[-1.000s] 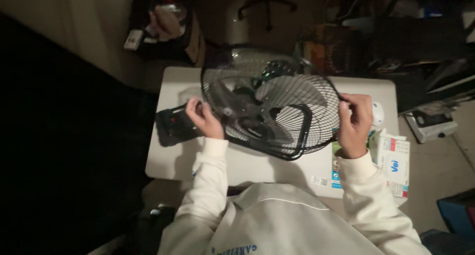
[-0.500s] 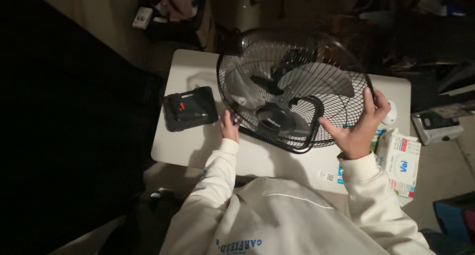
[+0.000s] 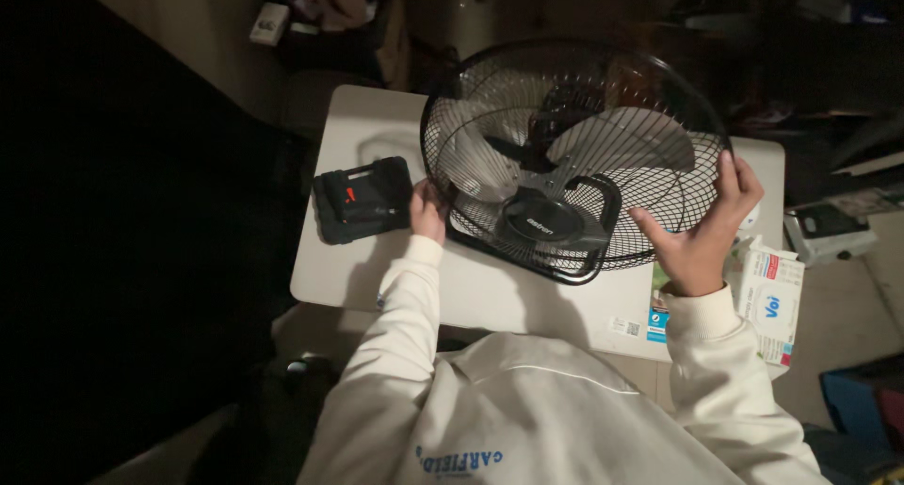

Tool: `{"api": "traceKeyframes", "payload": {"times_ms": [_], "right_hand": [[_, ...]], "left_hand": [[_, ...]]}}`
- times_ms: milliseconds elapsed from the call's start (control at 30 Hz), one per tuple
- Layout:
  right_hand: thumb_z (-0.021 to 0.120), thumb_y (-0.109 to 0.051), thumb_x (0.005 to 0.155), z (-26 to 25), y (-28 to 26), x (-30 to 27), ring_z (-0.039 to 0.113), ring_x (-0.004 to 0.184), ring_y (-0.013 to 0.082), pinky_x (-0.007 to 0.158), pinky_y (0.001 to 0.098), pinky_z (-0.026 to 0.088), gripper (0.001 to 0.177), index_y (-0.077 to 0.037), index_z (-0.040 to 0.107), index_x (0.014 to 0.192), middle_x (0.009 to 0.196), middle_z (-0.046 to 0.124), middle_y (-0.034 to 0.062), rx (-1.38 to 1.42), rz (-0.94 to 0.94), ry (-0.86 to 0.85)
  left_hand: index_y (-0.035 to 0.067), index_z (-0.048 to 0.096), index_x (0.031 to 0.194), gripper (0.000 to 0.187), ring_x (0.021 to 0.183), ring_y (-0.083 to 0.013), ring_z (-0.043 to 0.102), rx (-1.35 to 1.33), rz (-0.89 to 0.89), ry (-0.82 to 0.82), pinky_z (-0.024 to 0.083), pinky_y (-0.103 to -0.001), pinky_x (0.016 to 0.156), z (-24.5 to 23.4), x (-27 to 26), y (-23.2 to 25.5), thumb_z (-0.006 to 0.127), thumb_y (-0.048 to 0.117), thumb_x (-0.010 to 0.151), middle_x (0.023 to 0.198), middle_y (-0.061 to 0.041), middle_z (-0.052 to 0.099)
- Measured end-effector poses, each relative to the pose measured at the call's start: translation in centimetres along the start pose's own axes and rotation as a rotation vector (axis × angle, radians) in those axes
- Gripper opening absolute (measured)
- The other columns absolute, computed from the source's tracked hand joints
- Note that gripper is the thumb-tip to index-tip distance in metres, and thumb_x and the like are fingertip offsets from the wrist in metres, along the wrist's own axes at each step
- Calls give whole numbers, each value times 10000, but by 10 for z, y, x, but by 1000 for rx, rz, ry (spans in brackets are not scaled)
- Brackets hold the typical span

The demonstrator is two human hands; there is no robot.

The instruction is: The person disassembles a table fan on a white table. They remove the front grille, then use a cordless drill to remove the fan blade, followed by a screwdriver to loosen the neck joint. The components are placed on the table.

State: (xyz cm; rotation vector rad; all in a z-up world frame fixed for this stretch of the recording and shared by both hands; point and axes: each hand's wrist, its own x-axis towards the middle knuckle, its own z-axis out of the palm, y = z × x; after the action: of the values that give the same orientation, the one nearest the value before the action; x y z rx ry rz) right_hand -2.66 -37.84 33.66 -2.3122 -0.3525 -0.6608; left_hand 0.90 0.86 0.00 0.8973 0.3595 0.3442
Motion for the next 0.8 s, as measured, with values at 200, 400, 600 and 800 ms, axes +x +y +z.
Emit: {"api": "traceKeyframes", "payload": {"times_ms": [200, 400, 600, 800], "right_hand": [[991, -325, 872, 2, 4, -1, 417, 1452, 323, 1245, 412, 410, 1043, -83, 324, 1636, 1539, 337, 167, 82, 34, 21], [954, -283, 910, 0, -1, 1, 423, 1441, 323, 1233, 412, 399, 969, -56, 348, 1631, 1524, 376, 171, 40, 95, 7], [811, -279, 993, 5, 3, -3, 421, 1466, 332, 1278, 436, 350, 846, -9, 309, 1617, 1566, 389, 194, 181, 134, 2], [500, -233, 1184, 22, 59, -36, 505, 1395, 256, 1221, 396, 378, 430, 17, 437, 1529, 1489, 524, 163, 351, 256, 180]], "left_hand": [[8, 575, 1251, 190, 993, -145, 580, 336, 251, -4, 499, -290, 912, 3, 9, 8, 504, 112, 1110, 1112, -59, 648], [16, 550, 1241, 188, 989, -155, 577, 521, 269, 32, 493, -295, 916, 7, -6, 27, 492, 106, 1086, 1110, -77, 623], [6, 561, 1227, 202, 1031, -219, 586, 767, 441, 117, 475, -331, 991, 3, -21, 12, 470, 78, 1062, 1110, -135, 627], [0, 542, 1286, 265, 1053, -203, 591, 633, 311, 58, 486, -330, 971, -13, -24, 1, 478, 180, 1101, 1165, -128, 634]]}}
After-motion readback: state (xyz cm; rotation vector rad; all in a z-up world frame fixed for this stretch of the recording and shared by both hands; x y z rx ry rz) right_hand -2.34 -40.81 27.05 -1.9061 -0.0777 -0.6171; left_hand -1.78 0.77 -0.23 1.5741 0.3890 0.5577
